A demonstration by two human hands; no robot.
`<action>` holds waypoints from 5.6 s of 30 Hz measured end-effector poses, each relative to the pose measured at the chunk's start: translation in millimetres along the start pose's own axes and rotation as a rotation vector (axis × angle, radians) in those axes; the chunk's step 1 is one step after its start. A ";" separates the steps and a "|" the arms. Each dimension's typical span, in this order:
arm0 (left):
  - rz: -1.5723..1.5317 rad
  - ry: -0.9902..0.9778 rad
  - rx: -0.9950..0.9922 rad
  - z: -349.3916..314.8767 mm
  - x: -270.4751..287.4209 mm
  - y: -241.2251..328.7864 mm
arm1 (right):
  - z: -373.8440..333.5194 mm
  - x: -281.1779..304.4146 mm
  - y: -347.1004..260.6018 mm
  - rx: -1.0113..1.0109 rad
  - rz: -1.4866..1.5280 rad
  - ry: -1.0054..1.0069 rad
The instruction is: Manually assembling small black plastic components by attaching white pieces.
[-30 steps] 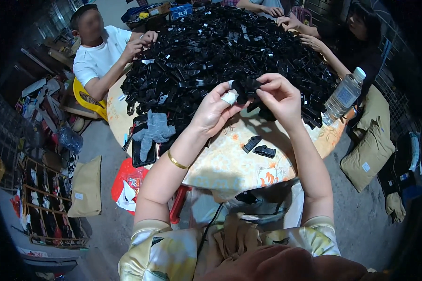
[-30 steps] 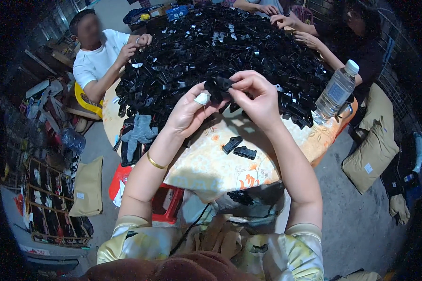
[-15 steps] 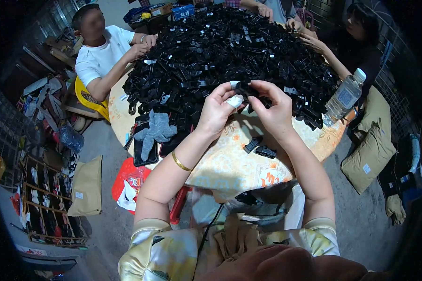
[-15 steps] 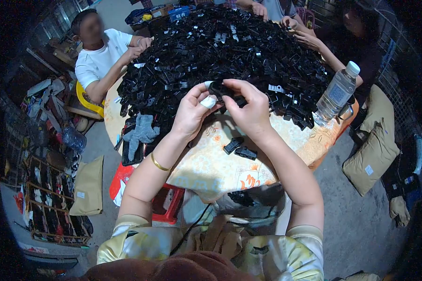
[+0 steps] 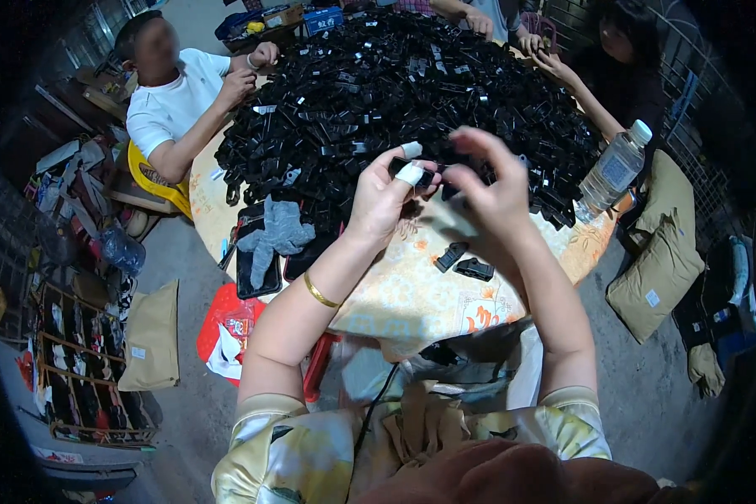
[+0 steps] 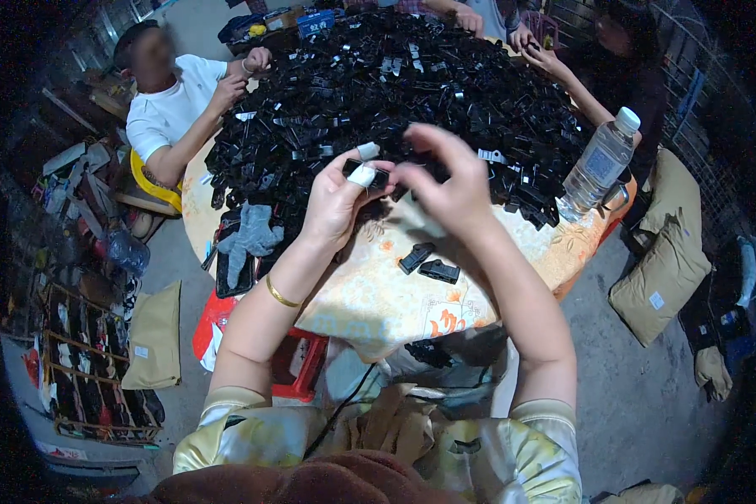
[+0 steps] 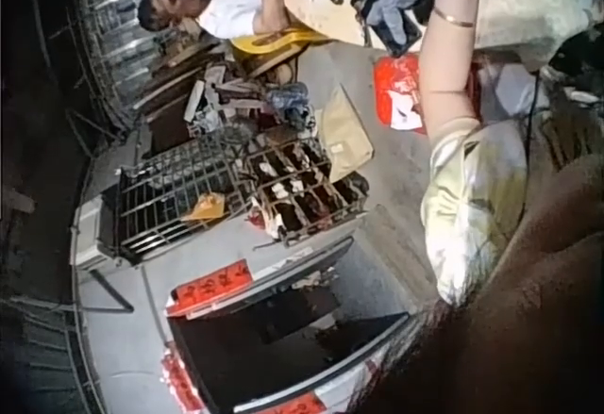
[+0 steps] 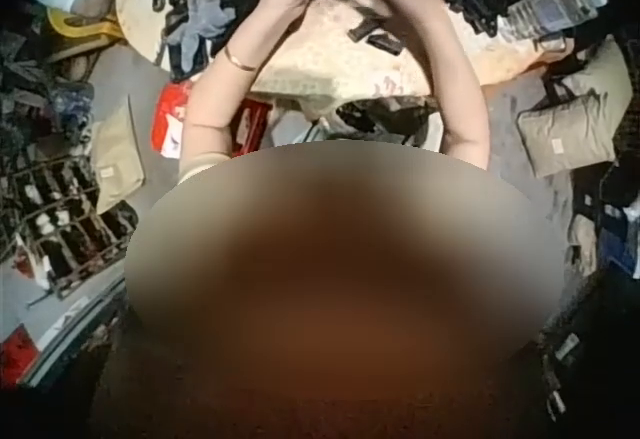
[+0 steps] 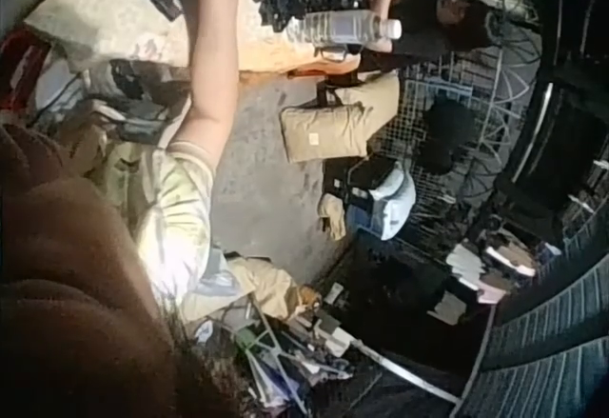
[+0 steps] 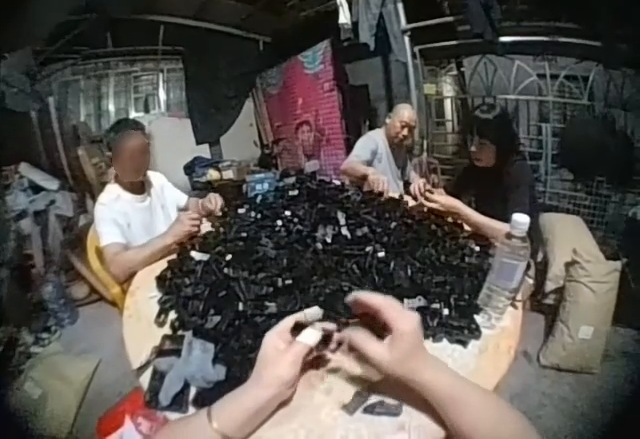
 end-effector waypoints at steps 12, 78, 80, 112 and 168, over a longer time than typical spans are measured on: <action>1.292 -0.592 -0.325 -26.3 -17.0 -27.8 | -5.0 44.4 10.1 -0.206 -0.683 -0.432; 0.132 -0.243 0.277 -2.8 -9.1 -6.7 | -8.1 7.9 10.4 -0.125 0.188 -0.368; 0.286 -0.242 0.269 -12.0 -15.3 -8.0 | -8.0 17.0 19.8 -0.298 0.350 -0.306; 0.822 -0.568 0.040 -17.5 -19.9 -40.8 | 56.4 3.0 97.7 -0.153 -0.775 -0.296; -0.039 -0.072 0.143 7.0 -8.5 -2.3 | -12.0 -4.0 14.8 -0.211 0.099 0.008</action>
Point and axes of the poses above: each hand's wrist, its own z-axis towards the middle knuckle, its own x-axis out of the back of the hand, y = z × x, the point moved 2 cm from there along z, towards the middle knuckle
